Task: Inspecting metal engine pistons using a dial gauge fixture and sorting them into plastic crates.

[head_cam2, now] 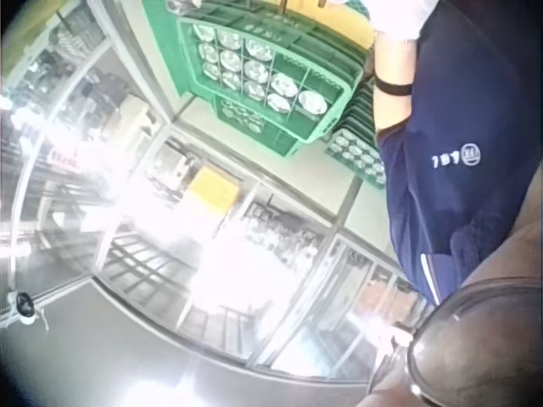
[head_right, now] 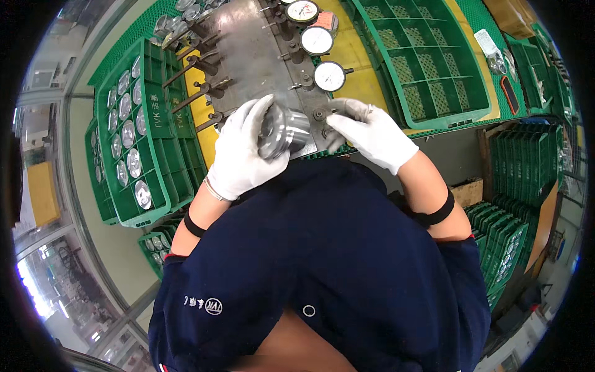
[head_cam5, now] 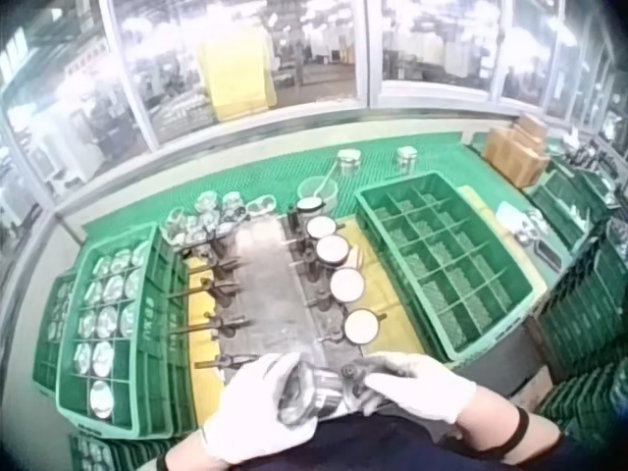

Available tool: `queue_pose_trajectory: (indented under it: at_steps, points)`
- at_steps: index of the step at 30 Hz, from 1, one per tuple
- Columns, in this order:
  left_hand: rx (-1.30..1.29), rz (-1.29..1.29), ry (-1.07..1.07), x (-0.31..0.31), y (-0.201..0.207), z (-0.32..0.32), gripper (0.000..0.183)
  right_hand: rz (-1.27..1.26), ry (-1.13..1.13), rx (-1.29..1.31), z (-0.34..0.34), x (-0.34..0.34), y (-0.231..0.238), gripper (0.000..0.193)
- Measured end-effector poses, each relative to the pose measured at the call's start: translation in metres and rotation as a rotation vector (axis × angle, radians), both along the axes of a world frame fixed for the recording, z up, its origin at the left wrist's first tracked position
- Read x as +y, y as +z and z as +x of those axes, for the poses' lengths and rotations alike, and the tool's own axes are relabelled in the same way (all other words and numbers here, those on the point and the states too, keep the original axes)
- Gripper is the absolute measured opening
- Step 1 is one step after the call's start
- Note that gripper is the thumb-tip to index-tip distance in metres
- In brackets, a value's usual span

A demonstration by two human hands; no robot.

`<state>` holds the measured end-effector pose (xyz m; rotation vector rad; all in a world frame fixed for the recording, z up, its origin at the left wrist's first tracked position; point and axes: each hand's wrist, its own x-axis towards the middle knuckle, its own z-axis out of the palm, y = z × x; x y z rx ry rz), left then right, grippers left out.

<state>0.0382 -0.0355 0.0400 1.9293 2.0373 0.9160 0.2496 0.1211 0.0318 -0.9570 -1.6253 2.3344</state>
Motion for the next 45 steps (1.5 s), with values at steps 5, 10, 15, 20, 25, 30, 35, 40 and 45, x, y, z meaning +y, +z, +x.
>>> queue_pose_trajectory:
  at_steps: [5,10,15,20,25,30,35,40,45]
  points:
    - [0.279,-0.05,0.13,0.016,-0.007,0.0,0.087,-0.151,0.189,-0.094,-0.015,-0.012,-0.001,0.054]
    - [0.351,0.052,0.187,0.025,-0.024,-0.018,0.083,-0.174,0.266,-0.03,-0.042,-0.018,-0.005,0.071]
    - [0.165,-0.01,0.176,0.028,-0.032,-0.027,0.083,-0.091,0.235,-0.055,-0.052,-0.025,-0.022,0.089]
    - [0.08,0.058,0.113,0.034,-0.037,-0.036,0.083,-0.163,0.218,-0.071,-0.055,-0.021,-0.02,0.09]
    - [0.049,0.061,0.122,0.038,-0.039,-0.039,0.084,-0.237,0.175,-0.036,-0.056,-0.02,-0.022,0.092]
    - [0.069,0.044,0.143,0.037,-0.041,-0.039,0.083,-0.26,0.178,-0.032,-0.058,-0.019,-0.022,0.093]
    - [0.062,0.059,0.154,0.038,-0.043,-0.037,0.083,-0.264,0.174,-0.031,-0.058,-0.018,-0.022,0.095]
    - [0.074,0.078,0.159,0.04,-0.044,-0.034,0.082,-0.268,0.163,-0.053,-0.058,-0.019,-0.019,0.095]
    - [0.084,0.072,0.178,0.04,-0.044,-0.034,0.082,-0.268,0.161,-0.048,-0.057,-0.019,-0.019,0.096]
